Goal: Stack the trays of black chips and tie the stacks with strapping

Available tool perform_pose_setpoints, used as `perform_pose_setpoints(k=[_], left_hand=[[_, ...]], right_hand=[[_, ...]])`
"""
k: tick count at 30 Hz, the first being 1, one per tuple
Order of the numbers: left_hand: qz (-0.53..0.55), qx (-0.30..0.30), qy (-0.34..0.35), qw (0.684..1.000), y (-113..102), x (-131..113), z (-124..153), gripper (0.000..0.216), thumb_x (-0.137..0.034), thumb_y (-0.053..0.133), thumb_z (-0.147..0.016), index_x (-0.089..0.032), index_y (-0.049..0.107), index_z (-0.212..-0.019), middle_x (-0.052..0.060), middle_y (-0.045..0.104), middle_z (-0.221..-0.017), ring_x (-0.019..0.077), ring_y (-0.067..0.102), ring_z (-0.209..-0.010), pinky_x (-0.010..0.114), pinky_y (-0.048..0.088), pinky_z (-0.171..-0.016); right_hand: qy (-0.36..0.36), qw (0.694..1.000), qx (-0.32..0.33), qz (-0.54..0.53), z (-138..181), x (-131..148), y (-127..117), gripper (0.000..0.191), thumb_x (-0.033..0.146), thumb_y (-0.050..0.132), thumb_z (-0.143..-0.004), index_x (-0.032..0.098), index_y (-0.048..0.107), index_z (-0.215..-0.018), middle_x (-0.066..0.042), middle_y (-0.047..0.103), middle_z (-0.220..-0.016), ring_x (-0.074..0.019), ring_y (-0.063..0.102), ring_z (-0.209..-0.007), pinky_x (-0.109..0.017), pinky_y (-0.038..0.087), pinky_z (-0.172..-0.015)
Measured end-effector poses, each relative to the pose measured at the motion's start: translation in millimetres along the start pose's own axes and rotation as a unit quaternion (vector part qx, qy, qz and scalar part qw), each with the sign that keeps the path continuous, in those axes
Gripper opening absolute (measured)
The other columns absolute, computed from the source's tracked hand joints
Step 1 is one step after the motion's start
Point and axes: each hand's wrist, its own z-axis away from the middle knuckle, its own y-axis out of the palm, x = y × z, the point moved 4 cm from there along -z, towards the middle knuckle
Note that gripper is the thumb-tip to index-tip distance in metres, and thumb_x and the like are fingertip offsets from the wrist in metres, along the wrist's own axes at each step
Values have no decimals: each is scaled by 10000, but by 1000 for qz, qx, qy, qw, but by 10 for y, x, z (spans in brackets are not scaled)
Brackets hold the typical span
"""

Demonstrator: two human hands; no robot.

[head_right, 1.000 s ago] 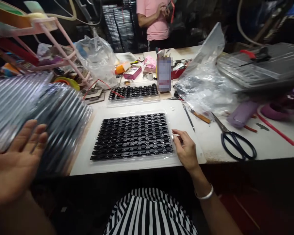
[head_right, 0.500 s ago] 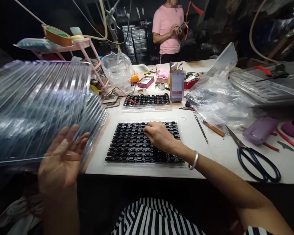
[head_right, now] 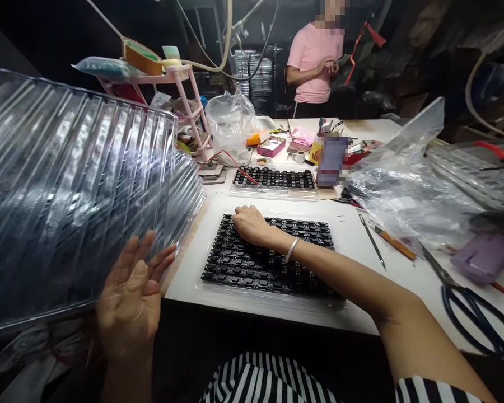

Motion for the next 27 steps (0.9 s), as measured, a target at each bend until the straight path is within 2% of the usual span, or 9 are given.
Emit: perform_pose_setpoints(k=[8,14,19,21,24,26,27], left_hand=[[0,7,-1,1000,-47,50,-20,372,-224,533,-879,-263,553,-1249,81,540,-1330,217,647,-1001,321,531,-869],[-9,5,23,1000,-9,53,-27,380,-213,546,-869,-256,559,-1246,90,551,-1317,221,656,-978,335,538,-855],[-25,13,45,999,41,-18,16,398,-197,545,-867,-259,547,-1260,85,549,-1318,225,653,-984,353,540,-857],[-34,13,71,997,75,-66,18,404,-182,548,-863,-264,546,-1259,74,557,-1310,217,655,-977,347,539,-852],[-46,1,136,990,166,-126,-30,408,-184,574,-845,-269,556,-1244,56,568,-1296,211,657,-963,364,538,-854],[-47,-7,186,981,271,-135,-79,424,-215,609,-824,-276,553,-1240,44,568,-1296,220,648,-984,399,535,-872],[-43,-2,201,979,345,-123,-100,438,-241,626,-815,-291,547,-1243,33,561,-1305,227,636,-1013,417,530,-888]], right_hand=[[-30,998,45,44,-159,81,57,259,76,413,-857,103,668,-819,-134,653,-871,-203,548,-776,-319,269,-645],[-46,996,62,39,-194,143,80,233,49,453,-798,79,683,-818,-155,671,-862,-214,566,-772,-322,283,-633],[-19,998,51,16,-172,114,35,242,24,445,-799,68,682,-774,-151,668,-796,-175,546,-677,-304,292,-588],[-1,999,39,5,-115,74,-137,220,65,462,-824,63,678,-779,-144,665,-798,-157,532,-657,-292,308,-579],[34,997,-48,-52,117,63,-665,270,204,444,-904,63,670,-857,-119,645,-843,-144,528,-708,-279,358,-625],[43,970,-131,-198,389,146,-1063,302,266,446,-922,78,673,-860,-61,625,-762,-118,527,-674,-259,386,-627],[27,948,-118,-294,536,245,-1183,333,296,434,-933,92,679,-835,-32,611,-699,-103,527,-635,-243,400,-607]])
